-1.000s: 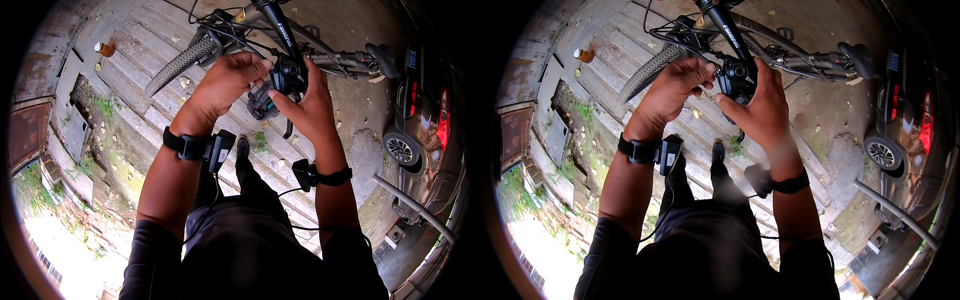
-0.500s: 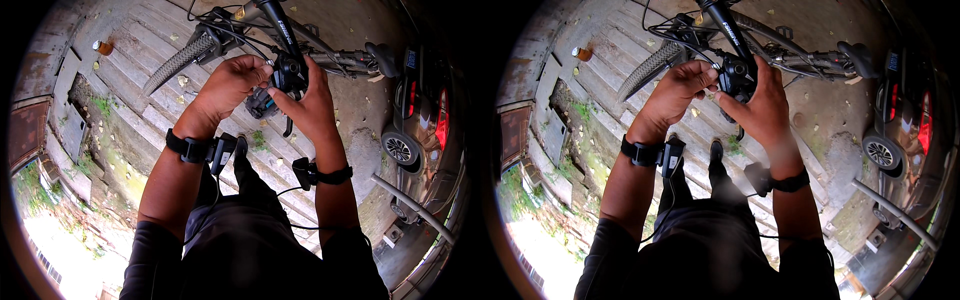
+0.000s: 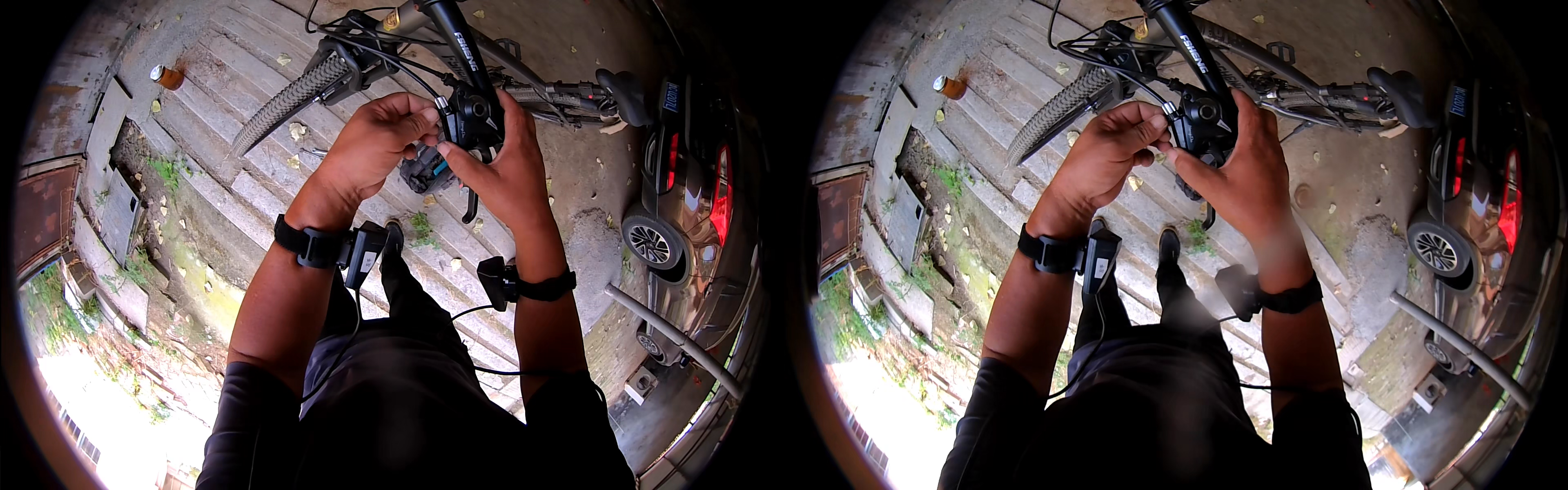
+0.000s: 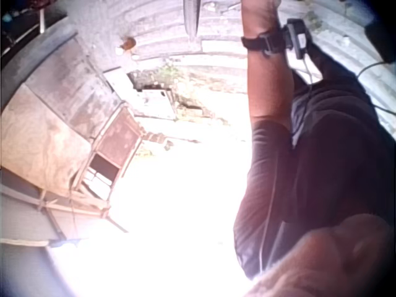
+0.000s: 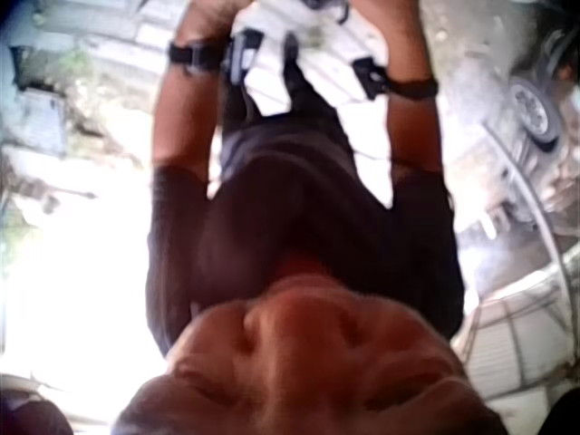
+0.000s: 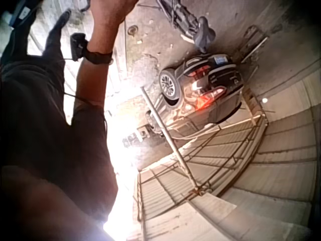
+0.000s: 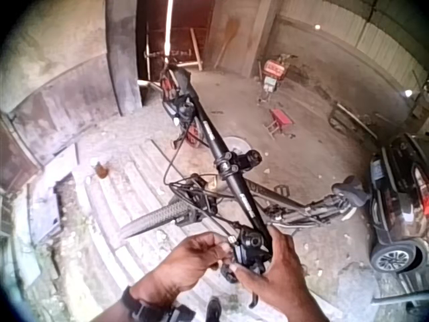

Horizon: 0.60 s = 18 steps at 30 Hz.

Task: The person adjusts the bicycle's handlebar and brake lever. They manipulate the brake cable and lever mechanism using their hands to tighten or align components.

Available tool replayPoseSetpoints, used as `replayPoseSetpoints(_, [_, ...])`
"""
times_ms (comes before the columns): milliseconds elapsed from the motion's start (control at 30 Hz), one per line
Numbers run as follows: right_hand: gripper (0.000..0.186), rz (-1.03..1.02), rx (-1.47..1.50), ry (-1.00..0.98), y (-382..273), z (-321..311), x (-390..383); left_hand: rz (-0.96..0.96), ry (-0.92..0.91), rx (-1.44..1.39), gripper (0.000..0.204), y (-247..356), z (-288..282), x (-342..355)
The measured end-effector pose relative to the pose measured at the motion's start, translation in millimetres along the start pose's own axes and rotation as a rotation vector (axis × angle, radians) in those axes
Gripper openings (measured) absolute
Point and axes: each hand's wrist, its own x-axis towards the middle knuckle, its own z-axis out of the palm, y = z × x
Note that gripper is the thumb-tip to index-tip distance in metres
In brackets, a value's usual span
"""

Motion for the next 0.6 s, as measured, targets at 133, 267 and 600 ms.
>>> replayPoseSetpoints(133, [0.093, 0.005, 0.01, -0.001, -0.8, -0.8, -0.2, 0.01, 0.018, -0.002, 0.016, -2.3, -1.0, -2.6])
replayPoseSetpoints(267, [0.093, 0.005, -0.011, 0.003, -0.5, -0.3, 0.0, 0.003, 0.056, -0.016, 0.015, 2.6, 6.0, -3.4])
replayPoseSetpoints(600, [0.093, 0.004, -0.005, 0.002, -0.9, -0.4, 0.0, 0.018, 0.067, -0.028, 0.016, 0.0, 7.0, -4.0])
